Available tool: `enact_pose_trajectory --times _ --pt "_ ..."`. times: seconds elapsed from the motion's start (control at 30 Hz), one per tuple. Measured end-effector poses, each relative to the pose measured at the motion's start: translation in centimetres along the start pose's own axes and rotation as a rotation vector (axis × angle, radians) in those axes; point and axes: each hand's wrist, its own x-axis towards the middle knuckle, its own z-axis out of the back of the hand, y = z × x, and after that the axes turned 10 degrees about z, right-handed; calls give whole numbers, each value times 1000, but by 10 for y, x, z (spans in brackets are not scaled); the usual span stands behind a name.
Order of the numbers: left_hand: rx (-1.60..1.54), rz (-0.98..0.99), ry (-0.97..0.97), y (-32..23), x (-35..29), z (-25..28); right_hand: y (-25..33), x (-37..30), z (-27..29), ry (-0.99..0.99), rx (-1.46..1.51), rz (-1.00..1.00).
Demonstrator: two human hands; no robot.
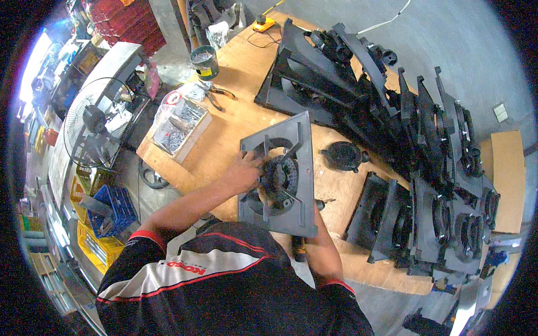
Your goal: The person assembles a black plastic component on a workbench. They use a wrench to tighten a bolt, then use a cordless drill to drive screws into the component. The person handles the component, a wrench, a drill, and screws.
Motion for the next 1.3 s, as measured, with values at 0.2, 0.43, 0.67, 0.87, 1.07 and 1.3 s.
enact_pose_trajectory --times 0.2,0.43,0.67,0.87,1.07,1.3 --pt "-12 36 81 28 -5 -21 -9 15 2 -29 -54 -18" --pt "-25 199 110 63 -40 -31 -45 42 -4 -26 -81 -90" --pt "16 344 160 74 -71 -31 -66 69 -9 -8 -119 -128" --pt "68 352 103 64 -74 -22 -39 72 32 -258 -389 19" --pt "101 352 254 69 -69 -27 23 -59 11 -139 -393 -89" --pt "129 305 189 78 -68 -38 -57 -83 -16 -371 -625 332"
